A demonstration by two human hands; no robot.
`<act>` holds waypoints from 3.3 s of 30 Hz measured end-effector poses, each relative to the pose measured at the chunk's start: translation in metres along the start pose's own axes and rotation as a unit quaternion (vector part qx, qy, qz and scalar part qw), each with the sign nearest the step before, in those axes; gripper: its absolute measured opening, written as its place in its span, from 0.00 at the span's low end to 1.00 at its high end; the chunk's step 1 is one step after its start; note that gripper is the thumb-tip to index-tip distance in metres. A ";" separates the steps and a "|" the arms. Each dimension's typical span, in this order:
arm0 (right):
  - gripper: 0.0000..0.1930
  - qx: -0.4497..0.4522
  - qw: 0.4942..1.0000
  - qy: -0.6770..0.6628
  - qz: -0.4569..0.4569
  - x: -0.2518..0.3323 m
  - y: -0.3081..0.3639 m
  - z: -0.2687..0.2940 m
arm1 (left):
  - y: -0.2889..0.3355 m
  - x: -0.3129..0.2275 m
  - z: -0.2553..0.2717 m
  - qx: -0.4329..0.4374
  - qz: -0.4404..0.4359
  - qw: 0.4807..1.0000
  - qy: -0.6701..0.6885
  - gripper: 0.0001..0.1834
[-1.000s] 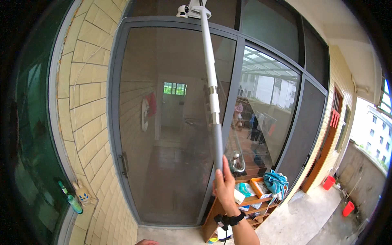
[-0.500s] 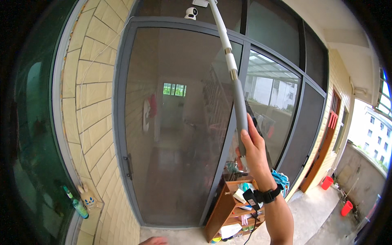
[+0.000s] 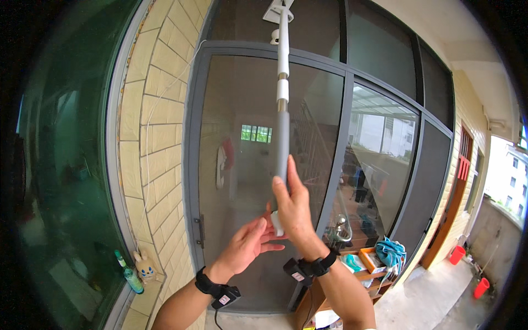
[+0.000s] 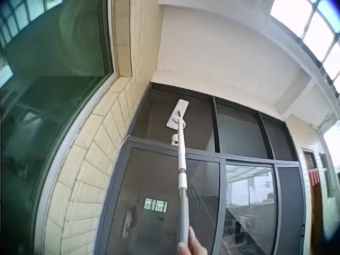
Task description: Using a long-handled squeegee mop to clean glass doors and windows.
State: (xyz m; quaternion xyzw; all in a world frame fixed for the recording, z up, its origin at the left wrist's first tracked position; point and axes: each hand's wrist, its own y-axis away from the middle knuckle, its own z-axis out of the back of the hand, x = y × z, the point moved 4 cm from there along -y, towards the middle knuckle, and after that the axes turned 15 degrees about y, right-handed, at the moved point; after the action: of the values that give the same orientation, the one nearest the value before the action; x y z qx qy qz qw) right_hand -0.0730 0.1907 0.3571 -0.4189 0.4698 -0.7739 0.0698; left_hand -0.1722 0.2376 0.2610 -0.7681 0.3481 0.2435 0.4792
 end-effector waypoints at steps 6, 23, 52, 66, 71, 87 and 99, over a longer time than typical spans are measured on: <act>0.34 0.009 0.999 0.026 0.044 0.012 0.019 -0.013 | 0.001 -0.008 -0.005 -0.071 0.001 0.997 -0.011 0.22; 0.24 0.176 0.982 0.005 0.067 0.031 -0.129 -0.020 | -0.012 -0.039 -0.027 -0.233 -0.093 0.968 -0.015 0.25; 0.19 0.133 0.979 0.075 0.133 0.040 -0.124 -0.186 | 0.092 -0.073 0.054 -0.251 -0.115 0.953 0.125 0.25; 0.18 0.089 0.991 0.001 0.103 0.111 -0.305 -0.186 | -0.033 -0.219 0.047 -0.183 -0.128 0.971 0.088 0.24; 0.32 -0.049 0.969 0.156 0.184 0.102 -0.302 -0.198 | -0.016 -0.211 0.073 -0.200 -0.124 0.969 0.072 0.24; 0.47 0.111 0.983 -0.039 0.141 -0.004 -0.086 -0.253 | 0.172 -0.062 0.111 -0.296 -0.058 0.942 0.148 0.28; 0.48 0.114 0.977 0.145 0.110 -0.008 -0.075 -0.223 | 0.173 -0.014 0.120 -0.244 -0.018 0.950 0.195 0.30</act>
State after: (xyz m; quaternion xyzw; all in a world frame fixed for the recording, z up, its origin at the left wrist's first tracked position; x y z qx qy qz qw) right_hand -0.2055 0.3847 0.3650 -0.2373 0.4271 -0.8624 0.1324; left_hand -0.3187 0.2990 0.1222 -0.9002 0.3508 0.1580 0.2041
